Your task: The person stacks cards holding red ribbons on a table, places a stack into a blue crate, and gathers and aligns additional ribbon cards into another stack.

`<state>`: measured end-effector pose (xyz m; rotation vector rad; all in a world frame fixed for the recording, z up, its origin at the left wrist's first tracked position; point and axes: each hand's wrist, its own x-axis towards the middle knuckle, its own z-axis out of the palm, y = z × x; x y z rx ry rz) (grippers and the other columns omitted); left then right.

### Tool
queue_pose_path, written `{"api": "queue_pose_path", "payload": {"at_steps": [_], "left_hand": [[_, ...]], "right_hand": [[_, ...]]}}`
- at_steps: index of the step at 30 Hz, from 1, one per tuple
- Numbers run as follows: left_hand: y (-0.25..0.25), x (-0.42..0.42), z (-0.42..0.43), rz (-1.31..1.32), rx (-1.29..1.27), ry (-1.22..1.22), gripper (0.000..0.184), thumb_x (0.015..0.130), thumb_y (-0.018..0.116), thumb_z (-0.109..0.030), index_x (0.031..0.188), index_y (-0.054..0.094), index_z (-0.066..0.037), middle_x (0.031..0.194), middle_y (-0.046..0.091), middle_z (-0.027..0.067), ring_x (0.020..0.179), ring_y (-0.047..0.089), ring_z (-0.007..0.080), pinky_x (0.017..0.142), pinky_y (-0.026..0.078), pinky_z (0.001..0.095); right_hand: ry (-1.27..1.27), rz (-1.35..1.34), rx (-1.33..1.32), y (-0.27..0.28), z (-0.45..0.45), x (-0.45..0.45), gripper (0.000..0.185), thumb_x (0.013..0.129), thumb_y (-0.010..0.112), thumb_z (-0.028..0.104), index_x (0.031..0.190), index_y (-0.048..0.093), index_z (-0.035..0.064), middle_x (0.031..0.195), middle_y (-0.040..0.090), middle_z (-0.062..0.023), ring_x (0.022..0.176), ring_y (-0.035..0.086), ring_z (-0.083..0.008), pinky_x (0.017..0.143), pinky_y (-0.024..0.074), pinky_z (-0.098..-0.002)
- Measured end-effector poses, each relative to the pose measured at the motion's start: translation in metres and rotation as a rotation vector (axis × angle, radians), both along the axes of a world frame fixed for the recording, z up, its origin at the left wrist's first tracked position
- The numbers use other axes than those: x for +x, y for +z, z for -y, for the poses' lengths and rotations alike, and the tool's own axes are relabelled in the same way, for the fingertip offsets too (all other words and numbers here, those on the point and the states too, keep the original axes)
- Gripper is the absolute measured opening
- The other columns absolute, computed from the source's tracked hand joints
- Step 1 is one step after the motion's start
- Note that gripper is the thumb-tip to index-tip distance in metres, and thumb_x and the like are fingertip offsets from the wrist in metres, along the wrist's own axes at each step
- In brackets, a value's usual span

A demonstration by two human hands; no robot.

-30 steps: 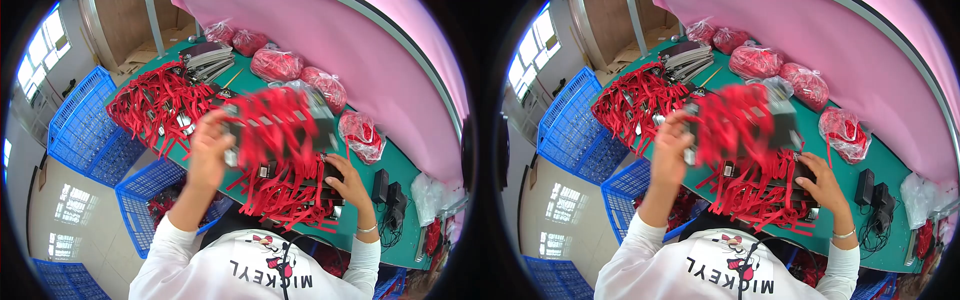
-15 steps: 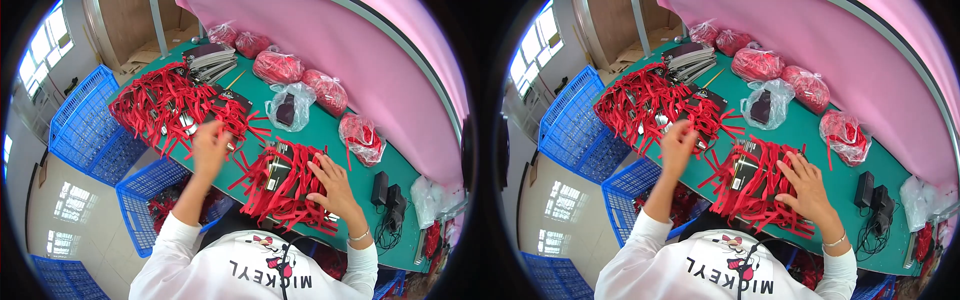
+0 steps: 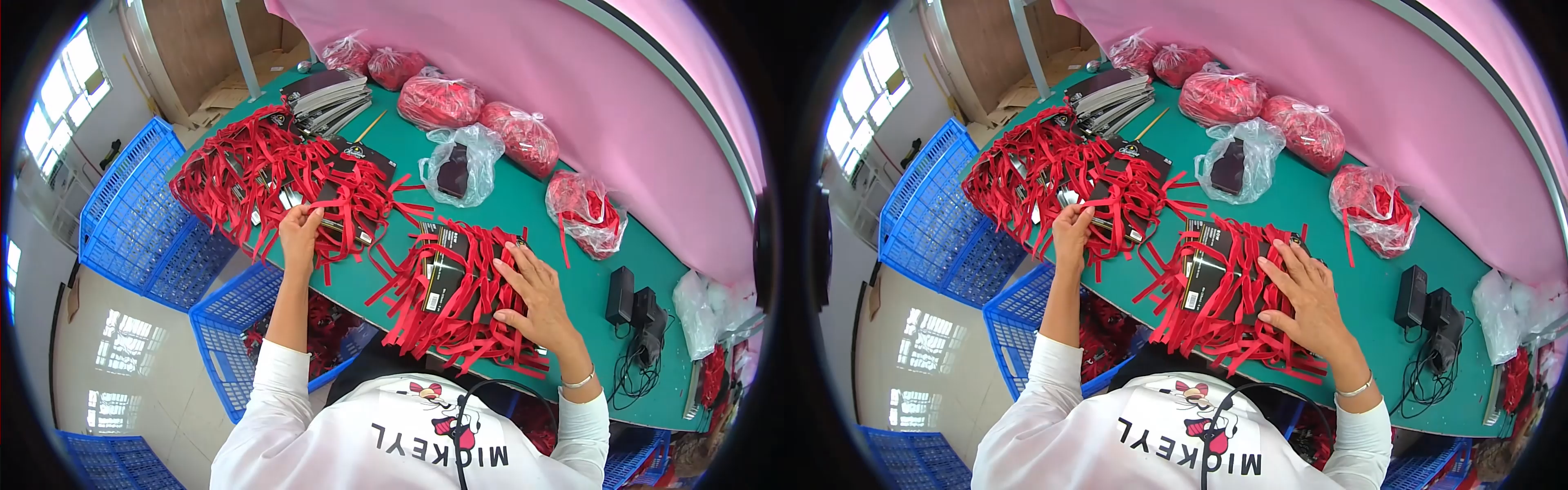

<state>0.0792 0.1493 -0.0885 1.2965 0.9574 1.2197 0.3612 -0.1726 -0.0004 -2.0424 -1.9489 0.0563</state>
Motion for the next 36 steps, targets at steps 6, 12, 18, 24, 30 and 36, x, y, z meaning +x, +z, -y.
{"api": "queue_pose_path", "payload": {"at_steps": [6, 12, 18, 24, 30, 36], "left_hand": [[-0.002, -0.002, 0.004, 0.184, -0.045, -0.135, 0.024, 0.094, 0.069, -0.013, 0.111, 0.057, -0.002, 0.081, 0.067, 0.0040, 0.058, 0.059, 0.0089, 0.048, 0.044, 0.0208], [-0.010, -0.004, 0.002, 0.318, -0.068, -0.197, 0.022, 0.096, 0.066, -0.009, 0.114, 0.055, -0.002, 0.088, 0.070, 0.0081, 0.065, 0.066, 0.0130, 0.051, 0.052, 0.0239], [-0.007, -0.003, 0.004, 0.416, -0.128, -0.222, 0.018, 0.098, 0.062, -0.010, 0.113, 0.055, -0.004, 0.093, 0.071, 0.0101, 0.072, 0.070, 0.0163, 0.054, 0.058, 0.0276], [-0.012, -0.006, 0.000, 0.517, -0.108, -0.239, 0.018, 0.099, 0.059, -0.010, 0.114, 0.055, -0.002, 0.095, 0.071, 0.0103, 0.075, 0.071, 0.0172, 0.060, 0.061, 0.0297], [0.026, -0.009, 0.006, 0.764, -0.177, -0.236, 0.017, 0.100, 0.057, -0.007, 0.116, 0.058, -0.002, 0.106, 0.070, 0.0115, 0.088, 0.071, 0.0197, 0.076, 0.061, 0.0348], [0.089, 0.025, 0.074, 0.586, -0.158, -0.525, 0.024, 0.094, 0.064, -0.006, 0.117, 0.059, -0.003, 0.105, 0.067, 0.0045, 0.091, 0.066, 0.0115, 0.083, 0.056, 0.0273]], "right_hand": [[0.002, -0.035, 0.034, -0.004, -0.001, 0.001, 0.082, 0.078, 0.076, 0.041, 0.150, 0.046, 0.0179, 0.162, 0.031, -0.0103, 0.148, 0.028, -0.0337, 0.117, 0.0221, -0.0511], [-0.004, -0.040, 0.034, -0.005, -0.001, 0.001, 0.082, 0.077, 0.076, 0.042, 0.150, 0.047, 0.0180, 0.162, 0.031, -0.0104, 0.148, 0.028, -0.0335, 0.116, 0.0222, -0.0507], [-0.011, -0.039, 0.035, -0.004, -0.001, 0.000, 0.082, 0.077, 0.076, 0.043, 0.150, 0.047, 0.0181, 0.162, 0.031, -0.0103, 0.148, 0.029, -0.0335, 0.116, 0.0224, -0.0508], [-0.010, -0.039, 0.025, -0.002, -0.002, -0.001, 0.082, 0.078, 0.076, 0.043, 0.150, 0.046, 0.0182, 0.161, 0.031, -0.0104, 0.147, 0.029, -0.0336, 0.117, 0.0221, -0.0510], [-0.012, -0.052, 0.015, -0.003, -0.002, 0.000, 0.083, 0.078, 0.076, 0.043, 0.151, 0.045, 0.0182, 0.162, 0.031, -0.0105, 0.148, 0.028, -0.0339, 0.118, 0.0216, -0.0514], [-0.095, -0.116, 0.059, -0.016, 0.000, 0.006, 0.074, 0.078, 0.079, 0.041, 0.141, 0.053, 0.0114, 0.152, 0.043, -0.0148, 0.139, 0.039, -0.0372, 0.117, 0.0247, -0.0496]]}}
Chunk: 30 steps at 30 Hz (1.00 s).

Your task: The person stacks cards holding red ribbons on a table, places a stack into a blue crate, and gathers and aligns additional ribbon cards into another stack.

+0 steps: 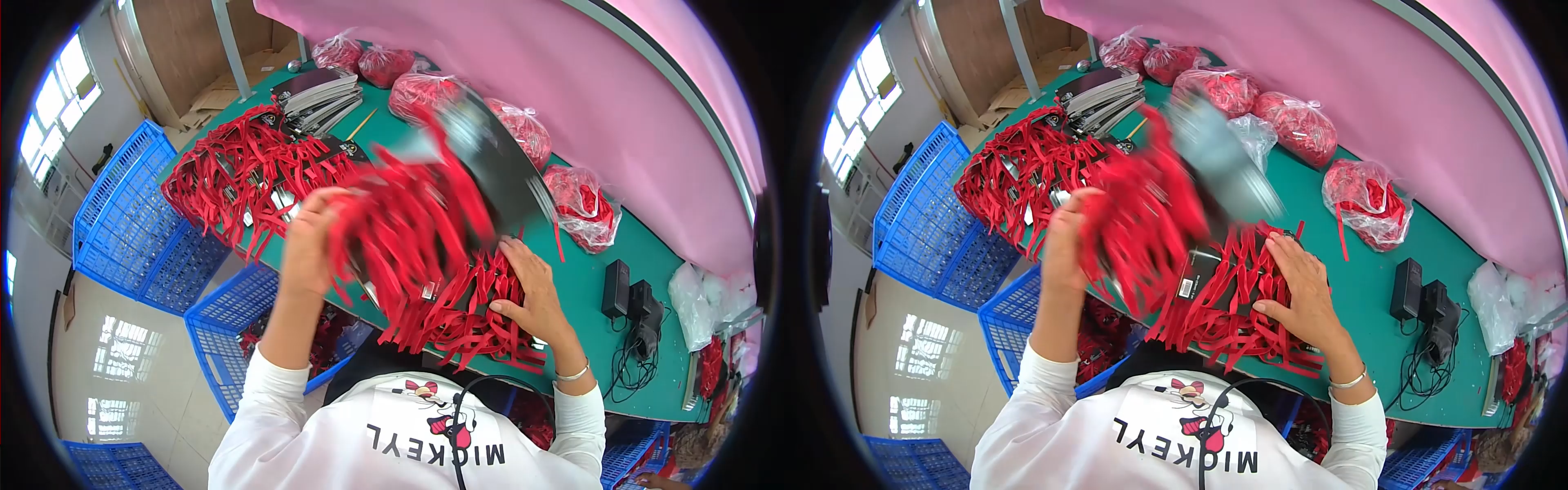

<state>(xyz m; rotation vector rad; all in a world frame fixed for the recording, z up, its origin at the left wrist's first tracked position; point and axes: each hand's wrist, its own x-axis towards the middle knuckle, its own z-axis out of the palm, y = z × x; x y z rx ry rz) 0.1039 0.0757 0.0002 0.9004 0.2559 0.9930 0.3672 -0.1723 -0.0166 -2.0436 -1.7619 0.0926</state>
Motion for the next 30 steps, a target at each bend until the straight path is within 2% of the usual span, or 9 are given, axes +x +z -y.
{"api": "queue_pose_path", "payload": {"at_steps": [5, 9, 13, 17, 18, 21, 22, 26, 30], "left_hand": [[-0.030, 0.050, 0.050, -0.462, 0.290, 0.011, 0.017, 0.091, 0.061, 0.002, 0.107, 0.064, -0.002, 0.090, 0.065, -0.0011, 0.077, 0.059, 0.0024, 0.069, 0.045, 0.0170], [-0.050, 0.069, 0.050, -0.286, 0.173, 0.048, 0.018, 0.089, 0.058, 0.007, 0.105, 0.064, 0.000, 0.089, 0.064, -0.0013, 0.075, 0.059, 0.0018, 0.068, 0.047, 0.0175], [-0.053, 0.078, 0.042, -0.289, 0.149, 0.044, 0.020, 0.086, 0.056, 0.010, 0.100, 0.065, -0.001, 0.083, 0.060, -0.0041, 0.067, 0.050, -0.0001, 0.059, 0.038, 0.0172], [-0.052, 0.090, 0.035, -0.377, 0.293, 0.053, 0.019, 0.084, 0.058, 0.009, 0.098, 0.066, -0.001, 0.077, 0.057, -0.0070, 0.062, 0.046, -0.0014, 0.054, 0.033, 0.0176], [-0.054, 0.090, 0.029, -0.400, 0.289, -0.047, 0.029, 0.082, 0.066, 0.002, 0.110, 0.062, -0.003, 0.086, 0.060, -0.0043, 0.072, 0.053, 0.0028, 0.060, 0.040, 0.0213], [-0.069, 0.106, 0.027, -0.541, 0.712, 0.329, 0.048, 0.087, 0.071, -0.008, 0.131, 0.052, -0.006, 0.106, 0.063, 0.0044, 0.082, 0.061, 0.0090, 0.075, 0.051, 0.0263], [-0.069, 0.100, 0.026, -0.758, 0.722, 0.287, 0.070, 0.084, 0.078, -0.018, 0.144, 0.042, -0.011, 0.123, 0.059, 0.0071, 0.104, 0.061, 0.0142, 0.089, 0.050, 0.0308], [-0.043, 0.078, 0.020, -0.602, 0.151, -0.547, 0.082, 0.083, 0.080, -0.029, 0.150, 0.038, -0.009, 0.141, 0.051, 0.0105, 0.133, 0.045, 0.0183, 0.109, 0.038, 0.0369], [-0.013, 0.066, -0.002, -0.681, 0.336, -0.749, 0.087, 0.085, 0.076, -0.039, 0.154, 0.033, -0.006, 0.146, 0.048, 0.0107, 0.136, 0.044, 0.0217, 0.115, 0.032, 0.0374]], "right_hand": [[-0.100, -0.383, 0.207, -0.035, 0.009, 0.015, 0.068, 0.073, 0.085, 0.022, 0.131, 0.056, 0.0014, 0.128, 0.058, -0.0202, 0.116, 0.056, -0.0351, 0.108, 0.0394, -0.0454], [-0.099, -0.616, 0.144, -0.003, 0.017, 0.020, 0.067, 0.077, 0.078, 0.006, 0.138, 0.050, -0.0011, 0.133, 0.058, -0.0122, 0.117, 0.058, -0.0200, 0.104, 0.0440, -0.0330], [-0.024, -0.840, 0.243, 0.014, 0.033, 0.061, 0.071, 0.087, 0.071, 0.022, 0.148, 0.043, -0.0002, 0.144, 0.053, -0.0149, 0.135, 0.049, -0.0257, 0.110, 0.0404, -0.0399], [-0.302, -0.718, 0.202, 0.020, 0.040, 0.056, 0.081, 0.087, 0.073, 0.032, 0.152, 0.036, 0.0025, 0.151, 0.046, -0.0176, 0.138, 0.046, -0.0299, 0.113, 0.0352, -0.0418], [-0.361, -0.682, 0.171, 0.015, 0.035, 0.045, 0.084, 0.086, 0.074, 0.034, 0.153, 0.035, 0.0024, 0.152, 0.044, -0.0194, 0.138, 0.045, -0.0308, 0.114, 0.0347, -0.0421], [-0.464, -0.572, 0.056, -0.012, 0.028, 0.030, 0.102, 0.079, 0.081, 0.038, 0.157, 0.025, 0.0028, 0.153, 0.038, -0.0259, 0.139, 0.042, -0.0347, 0.115, 0.0336, -0.0420], [-0.497, -0.654, 0.074, -0.024, 0.030, 0.033, 0.102, 0.079, 0.081, 0.038, 0.157, 0.025, 0.0025, 0.152, 0.039, -0.0258, 0.138, 0.044, -0.0340, 0.114, 0.0346, -0.0414], [-0.562, -0.873, 0.127, -0.019, 0.037, 0.019, 0.103, 0.079, 0.082, 0.036, 0.156, 0.024, 0.0001, 0.148, 0.043, -0.0245, 0.134, 0.048, -0.0310, 0.112, 0.0382, -0.0398], [-0.581, -0.952, 0.089, -0.012, 0.039, 0.024, 0.099, 0.079, 0.082, 0.033, 0.154, 0.028, -0.0026, 0.144, 0.047, -0.0225, 0.131, 0.050, -0.0285, 0.109, 0.0410, -0.0381]]}}
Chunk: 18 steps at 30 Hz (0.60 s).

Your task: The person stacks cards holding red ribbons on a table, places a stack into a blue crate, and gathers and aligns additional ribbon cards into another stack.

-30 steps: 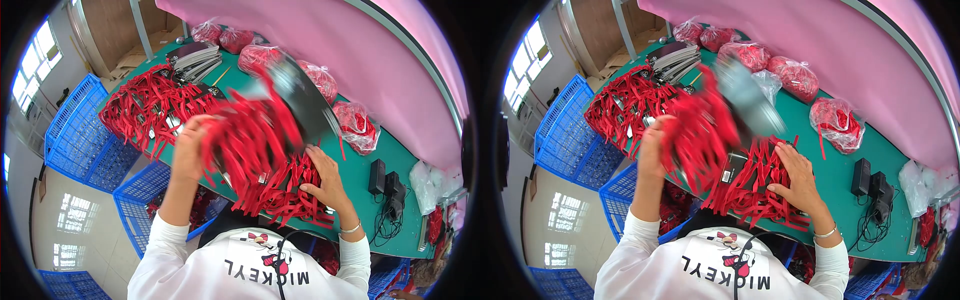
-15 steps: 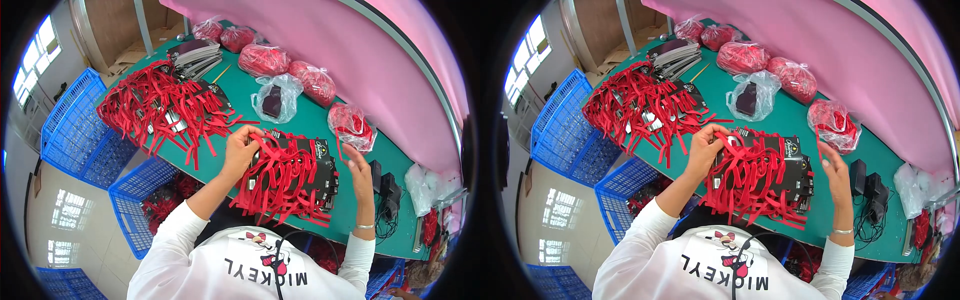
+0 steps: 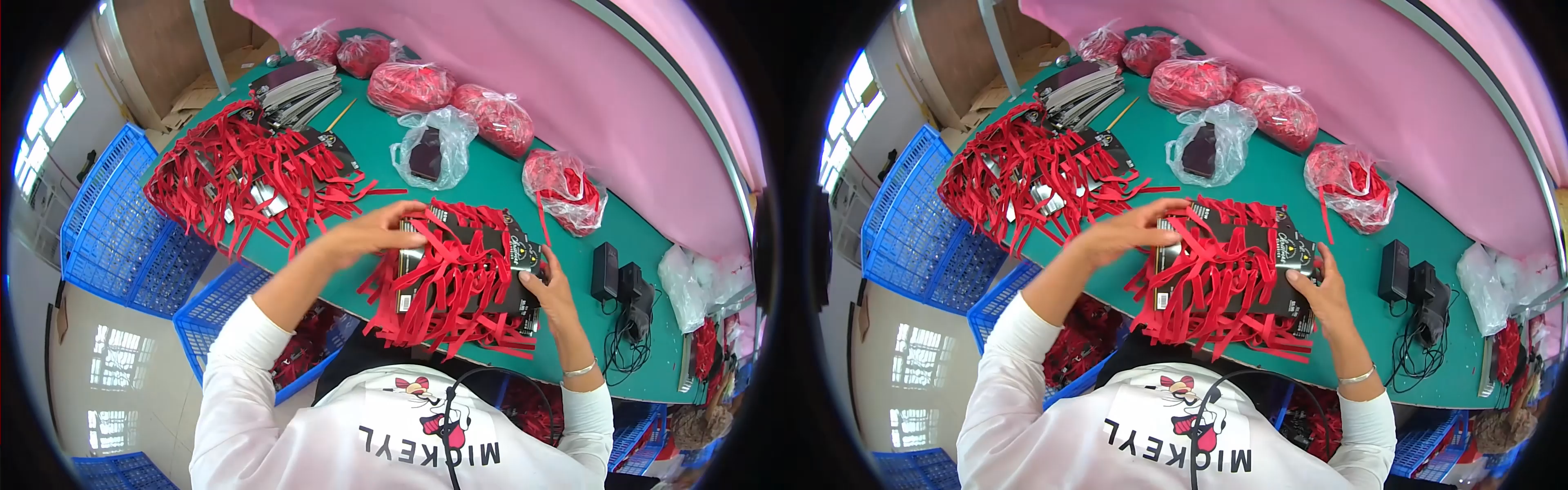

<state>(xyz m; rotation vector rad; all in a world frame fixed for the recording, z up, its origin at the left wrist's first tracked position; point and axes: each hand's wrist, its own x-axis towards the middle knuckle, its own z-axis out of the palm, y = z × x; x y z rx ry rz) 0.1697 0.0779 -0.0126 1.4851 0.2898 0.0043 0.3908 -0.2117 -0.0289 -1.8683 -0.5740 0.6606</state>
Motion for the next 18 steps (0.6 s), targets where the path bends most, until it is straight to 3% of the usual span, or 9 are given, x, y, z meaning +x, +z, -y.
{"api": "queue_pose_path", "payload": {"at_steps": [4, 7, 9, 12, 13, 15, 16, 17, 18], "left_hand": [[0.036, 0.029, -0.024, 0.089, 0.415, 0.077, 0.087, 0.084, 0.077, -0.044, 0.151, 0.038, -0.004, 0.149, 0.047, 0.0150, 0.140, 0.043, 0.0244, 0.114, 0.034, 0.0394], [0.054, 0.087, -0.010, 0.208, 1.259, -0.258, 0.100, 0.077, 0.081, -0.050, 0.152, 0.035, -0.003, 0.148, 0.048, 0.0187, 0.140, 0.043, 0.0282, 0.115, 0.035, 0.0394], [0.052, 0.125, 0.003, -0.040, 1.159, -0.562, 0.112, 0.070, 0.085, -0.053, 0.153, 0.031, -0.002, 0.149, 0.046, 0.0209, 0.140, 0.043, 0.0311, 0.115, 0.035, 0.0390], [0.025, 0.151, -0.006, -0.219, 0.848, -0.796, 0.127, 0.062, 0.091, -0.053, 0.154, 0.024, 0.001, 0.150, 0.044, 0.0230, 0.140, 0.043, 0.0328, 0.115, 0.035, 0.0387], [0.014, 0.152, -0.009, -0.250, 0.718, -0.836, 0.131, 0.059, 0.093, -0.052, 0.155, 0.021, 0.001, 0.151, 0.044, 0.0235, 0.140, 0.043, 0.0329, 0.115, 0.035, 0.0386], [0.004, 0.141, -0.011, -0.236, 0.761, -0.702, 0.136, 0.057, 0.095, -0.046, 0.156, 0.016, 0.002, 0.152, 0.042, 0.0230, 0.140, 0.043, 0.0304, 0.115, 0.035, 0.0368], [-0.006, 0.139, -0.013, -0.223, 0.754, -0.681, 0.136, 0.057, 0.096, -0.045, 0.157, 0.015, 0.002, 0.152, 0.042, 0.0226, 0.140, 0.043, 0.0297, 0.115, 0.035, 0.0365], [-0.012, 0.136, -0.015, -0.207, 0.749, -0.657, 0.137, 0.057, 0.096, -0.043, 0.157, 0.014, 0.001, 0.152, 0.042, 0.0222, 0.140, 0.043, 0.0290, 0.115, 0.035, 0.0363], [-0.015, 0.135, -0.018, -0.240, 0.542, -0.665, 0.138, 0.056, 0.096, -0.040, 0.158, 0.012, 0.001, 0.152, 0.042, 0.0213, 0.139, 0.044, 0.0281, 0.115, 0.034, 0.0355]], "right_hand": [[0.015, 0.113, 0.040, -0.009, -0.002, -0.001, 0.094, 0.080, 0.081, 0.032, 0.151, 0.033, -0.0063, 0.140, 0.052, -0.0219, 0.129, 0.052, -0.0274, 0.108, 0.0416, -0.0363], [0.021, 0.160, 0.010, -0.009, -0.004, -0.001, 0.092, 0.080, 0.081, 0.032, 0.149, 0.035, -0.0089, 0.138, 0.055, -0.0215, 0.127, 0.053, -0.0271, 0.107, 0.0415, -0.0353], [0.028, 0.160, -0.022, -0.006, -0.003, -0.001, 0.092, 0.081, 0.080, 0.033, 0.149, 0.035, -0.0071, 0.138, 0.054, -0.0211, 0.127, 0.053, -0.0277, 0.108, 0.0408, -0.0363], [0.004, 0.711, -0.108, -0.009, 0.016, 0.002, 0.072, 0.086, 0.076, 0.028, 0.143, 0.046, -0.0034, 0.132, 0.059, -0.0185, 0.117, 0.060, -0.0233, 0.096, 0.0497, -0.0340], [0.023, 0.593, -0.043, -0.001, 0.023, -0.003, 0.062, 0.088, 0.074, 0.025, 0.138, 0.051, -0.0027, 0.126, 0.063, -0.0170, 0.111, 0.062, -0.0211, 0.090, 0.0513, -0.0323], [0.062, 0.352, 0.090, 0.033, 0.040, -0.019, 0.042, 0.092, 0.070, 0.019, 0.128, 0.060, -0.0014, 0.114, 0.069, -0.0140, 0.098, 0.067, -0.0167, 0.077, 0.0545, -0.0290], [0.142, 0.283, 0.083, 0.037, 0.050, -0.023, 0.024, 0.095, 0.065, 0.013, 0.113, 0.067, -0.0024, 0.096, 0.073, -0.0098, 0.081, 0.068, -0.0117, 0.063, 0.0520, -0.0242], [0.179, 0.225, 0.025, 0.040, 0.058, -0.030, 0.024, 0.095, 0.065, 0.014, 0.113, 0.067, -0.0025, 0.094, 0.074, -0.0097, 0.079, 0.068, -0.0119, 0.064, 0.0521, -0.0242], [0.217, 0.169, -0.032, 0.043, 0.064, -0.037, 0.024, 0.095, 0.065, 0.015, 0.112, 0.068, -0.0027, 0.092, 0.074, -0.0096, 0.078, 0.068, -0.0122, 0.064, 0.0521, -0.0241]]}}
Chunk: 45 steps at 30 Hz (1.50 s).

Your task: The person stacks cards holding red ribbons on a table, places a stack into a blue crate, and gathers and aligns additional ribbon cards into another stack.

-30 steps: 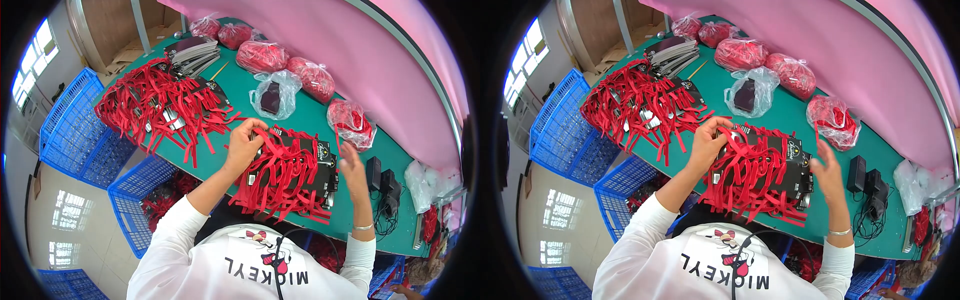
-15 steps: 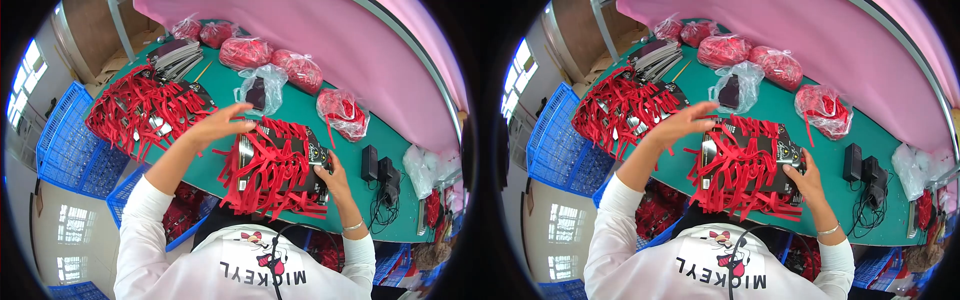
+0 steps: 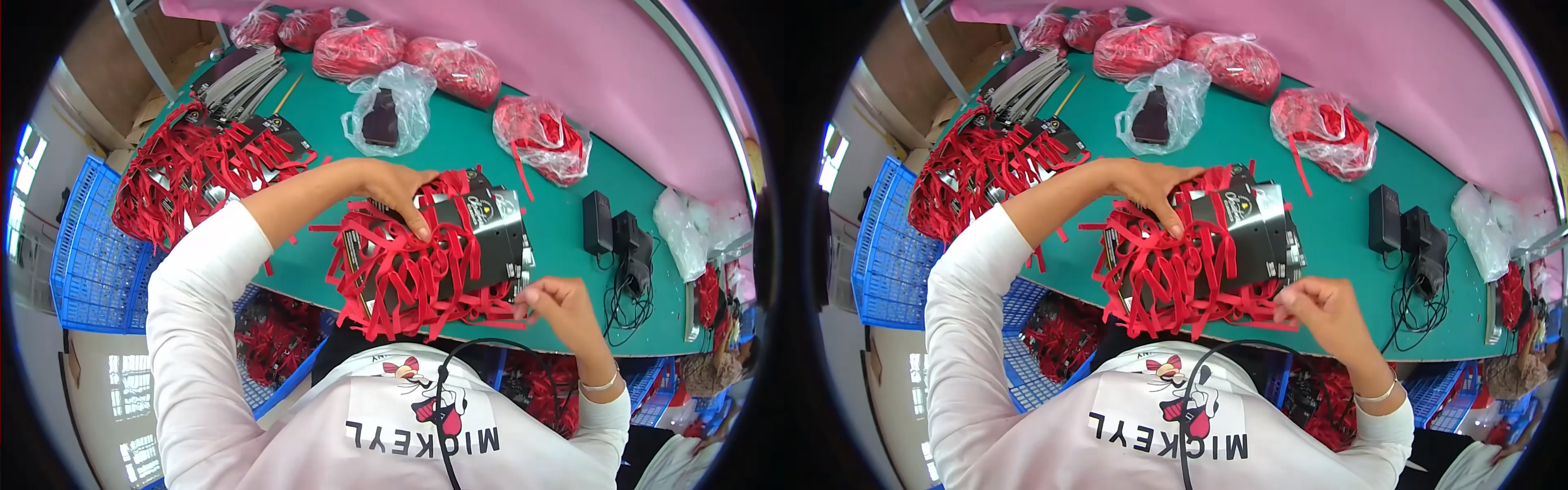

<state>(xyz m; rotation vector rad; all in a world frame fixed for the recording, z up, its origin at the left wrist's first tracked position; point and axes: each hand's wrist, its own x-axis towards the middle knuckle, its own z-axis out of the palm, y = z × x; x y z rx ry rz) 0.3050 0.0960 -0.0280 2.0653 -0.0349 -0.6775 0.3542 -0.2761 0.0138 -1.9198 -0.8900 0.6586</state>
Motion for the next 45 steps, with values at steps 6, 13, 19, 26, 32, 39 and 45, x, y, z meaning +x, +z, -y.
{"api": "queue_pose_path", "payload": {"at_steps": [6, 13, 19, 26, 32, 39, 45], "left_hand": [[0.016, -0.015, 0.011, -0.007, 0.042, 0.111, 0.143, 0.053, 0.095, -0.044, 0.159, 0.010, 0.000, 0.155, 0.037, 0.0229, 0.142, 0.041, 0.0299, 0.116, 0.033, 0.0364], [0.014, -0.023, 0.016, 0.008, 0.003, 0.194, 0.145, 0.053, 0.095, -0.049, 0.157, 0.010, 0.005, 0.158, 0.031, 0.0263, 0.145, 0.036, 0.0315, 0.118, 0.031, 0.0359], [0.010, -0.036, 0.034, 0.031, 0.030, 0.231, 0.144, 0.054, 0.092, -0.056, 0.156, 0.013, 0.006, 0.159, 0.028, 0.0280, 0.146, 0.033, 0.0337, 0.119, 0.029, 0.0365], [0.016, -0.052, 0.046, 0.037, -0.067, 0.343, 0.141, 0.056, 0.092, -0.056, 0.157, 0.013, 0.004, 0.155, 0.034, 0.0247, 0.144, 0.036, 0.0337, 0.119, 0.029, 0.0387], [0.016, -0.073, 0.050, 0.009, -0.293, 0.540, 0.133, 0.058, 0.096, -0.044, 0.155, 0.019, 0.003, 0.149, 0.043, 0.0215, 0.138, 0.044, 0.0304, 0.116, 0.033, 0.0380], [-0.010, -0.106, 0.075, 0.197, -0.369, 0.772, 0.131, 0.057, 0.098, -0.027, 0.156, 0.017, 0.000, 0.151, 0.040, 0.0200, 0.138, 0.044, 0.0295, 0.116, 0.035, 0.0388], [-0.026, -0.130, 0.092, 0.405, -0.593, 0.890, 0.134, 0.058, 0.098, -0.027, 0.158, 0.011, -0.004, 0.156, 0.028, 0.0207, 0.146, 0.030, 0.0308, 0.119, 0.028, 0.0416]], "right_hand": [[0.090, -0.667, -0.272, -0.013, 0.020, -0.023, 0.050, 0.099, 0.063, 0.022, 0.136, 0.050, -0.0089, 0.132, 0.059, -0.0265, 0.105, 0.070, -0.0344, 0.091, 0.0590, -0.0421], [-0.227, -1.139, 0.355, -0.037, 0.013, -0.047, 0.061, 0.100, 0.061, 0.020, 0.146, 0.033, -0.0078, 0.143, 0.046, -0.0236, 0.137, 0.046, -0.0342, 0.111, 0.0419, -0.0490], [-0.229, -1.196, 0.586, -0.048, -0.003, -0.058, 0.039, 0.101, 0.057, 0.027, 0.132, 0.050, 0.0041, 0.135, 0.056, -0.0128, 0.133, 0.049, -0.0302, 0.110, 0.0398, -0.0526], [-0.303, -1.143, 0.604, -0.035, -0.037, -0.046, 0.047, 0.102, 0.053, 0.038, 0.133, 0.049, 0.0035, 0.138, 0.053, -0.0160, 0.131, 0.050, -0.0296, 0.110, 0.0381, -0.0561], [-0.260, -0.953, 0.485, -0.038, -0.063, -0.010, 0.043, 0.095, 0.068, 0.029, 0.130, 0.056, 0.0075, 0.128, 0.060, -0.0075, 0.125, 0.051, -0.0226, 0.105, 0.0417, -0.0489], [-0.259, -0.866, 0.399, -0.034, -0.082, -0.006, 0.043, 0.092, 0.073, 0.023, 0.127, 0.057, 0.0041, 0.125, 0.065, -0.0103, 0.115, 0.061, -0.0208, 0.101, 0.0494, -0.0423], [-0.213, -1.013, 0.468, -0.028, -0.101, -0.016, 0.046, 0.092, 0.073, 0.023, 0.130, 0.055, 0.0029, 0.124, 0.065, -0.0107, 0.113, 0.064, -0.0223, 0.101, 0.0530, -0.0393]]}}
